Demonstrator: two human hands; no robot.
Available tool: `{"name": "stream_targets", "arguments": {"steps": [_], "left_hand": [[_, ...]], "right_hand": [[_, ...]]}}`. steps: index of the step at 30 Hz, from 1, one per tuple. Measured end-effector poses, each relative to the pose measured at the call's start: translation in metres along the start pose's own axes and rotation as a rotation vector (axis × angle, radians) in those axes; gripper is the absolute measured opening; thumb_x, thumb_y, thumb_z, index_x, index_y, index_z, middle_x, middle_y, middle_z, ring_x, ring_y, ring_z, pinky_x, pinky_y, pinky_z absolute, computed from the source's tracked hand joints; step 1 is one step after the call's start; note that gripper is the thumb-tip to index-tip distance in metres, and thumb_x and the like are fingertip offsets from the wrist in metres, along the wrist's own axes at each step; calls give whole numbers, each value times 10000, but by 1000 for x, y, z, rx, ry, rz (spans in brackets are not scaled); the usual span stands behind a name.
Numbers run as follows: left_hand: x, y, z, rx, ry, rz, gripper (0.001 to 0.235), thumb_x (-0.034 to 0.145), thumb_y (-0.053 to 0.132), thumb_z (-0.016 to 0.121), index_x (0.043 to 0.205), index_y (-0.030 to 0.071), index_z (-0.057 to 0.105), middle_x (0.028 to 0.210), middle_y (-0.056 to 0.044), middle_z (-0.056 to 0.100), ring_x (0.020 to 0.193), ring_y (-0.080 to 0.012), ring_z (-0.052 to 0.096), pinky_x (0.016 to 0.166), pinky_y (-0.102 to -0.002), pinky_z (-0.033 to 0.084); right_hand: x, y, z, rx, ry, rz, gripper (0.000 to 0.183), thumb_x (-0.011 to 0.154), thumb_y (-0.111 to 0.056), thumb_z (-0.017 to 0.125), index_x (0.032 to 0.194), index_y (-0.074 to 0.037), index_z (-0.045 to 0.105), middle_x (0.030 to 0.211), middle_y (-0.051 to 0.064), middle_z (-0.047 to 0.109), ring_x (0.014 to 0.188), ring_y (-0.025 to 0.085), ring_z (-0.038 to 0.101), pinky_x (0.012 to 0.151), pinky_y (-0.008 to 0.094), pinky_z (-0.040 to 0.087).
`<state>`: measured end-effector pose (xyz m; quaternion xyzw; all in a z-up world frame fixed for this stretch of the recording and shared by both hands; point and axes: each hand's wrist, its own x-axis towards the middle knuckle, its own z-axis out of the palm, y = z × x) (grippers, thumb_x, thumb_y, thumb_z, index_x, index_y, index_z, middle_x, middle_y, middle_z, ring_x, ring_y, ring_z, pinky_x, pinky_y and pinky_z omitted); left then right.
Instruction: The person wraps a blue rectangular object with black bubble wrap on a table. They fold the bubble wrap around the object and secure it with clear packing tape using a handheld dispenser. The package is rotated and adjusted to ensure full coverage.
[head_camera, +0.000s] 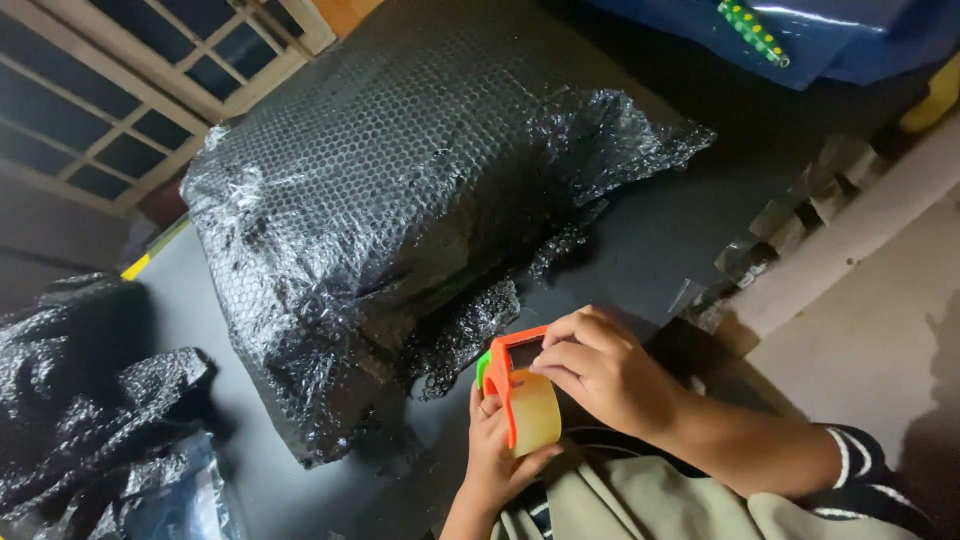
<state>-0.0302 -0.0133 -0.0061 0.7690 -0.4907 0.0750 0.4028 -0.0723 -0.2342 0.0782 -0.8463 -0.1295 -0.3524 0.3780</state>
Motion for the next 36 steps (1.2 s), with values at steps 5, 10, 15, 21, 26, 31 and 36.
{"name": "stream_targets", "arguments": {"steps": [5,10,15,21,26,31,36], "left_hand": [[1,-3,4,9,57,36,514,928,551,654,988,41,673,956,-66,726,992,-286,620,1099,-597,343],[-5,-9,10,71,89,52,580,913,614,638,976,39,675,936,-64,733,960,-289,629,1089,-575,346],[-2,-7,10,69,122,66,564,930,599,629,1024,48,697,957,-67,761,1001,-301,665,1076,-577,372],[3,-8,9,-176,248,-7,509,969,545,623,1026,43,682,1013,-114,735,1007,-287,677,1118,-541,402],[2,-7,8,-121,201,-6,512,912,537,689,1085,56,702,1147,-137,726,1105,-305,682,1152,-561,371],[13,-1,1,-74,192,44,681,820,683,686,1095,61,720,1122,-108,747,1049,-283,708,1079,-499,428],[14,-2,-1,-142,241,90,620,817,609,740,1106,62,706,1079,-100,762,1094,-326,725,1114,-571,423]], "right_hand": [[-17,-8,8,-140,-17,-107,113,1013,-35,582,1023,1,688,1131,135,658,1003,282,663,984,405,570],[-18,-13,9,-171,37,-75,38,984,-37,651,987,-11,678,1104,131,710,1007,280,699,973,381,582],[-21,-12,9,-194,46,-56,11,966,-33,677,976,-32,670,1138,118,726,1012,271,711,969,367,589],[-28,-19,12,40,-75,-38,170,957,-35,682,1100,-11,595,1275,110,701,1161,356,718,1024,446,585],[-9,-14,3,159,-10,16,279,885,-121,823,813,-86,556,831,42,644,778,189,657,735,323,481],[9,-16,-17,299,-172,102,267,896,-86,793,782,-86,551,815,29,662,735,187,638,725,320,497],[30,-28,-39,372,-244,98,348,915,-124,781,733,-120,485,756,-9,629,632,164,569,669,312,440]]}}
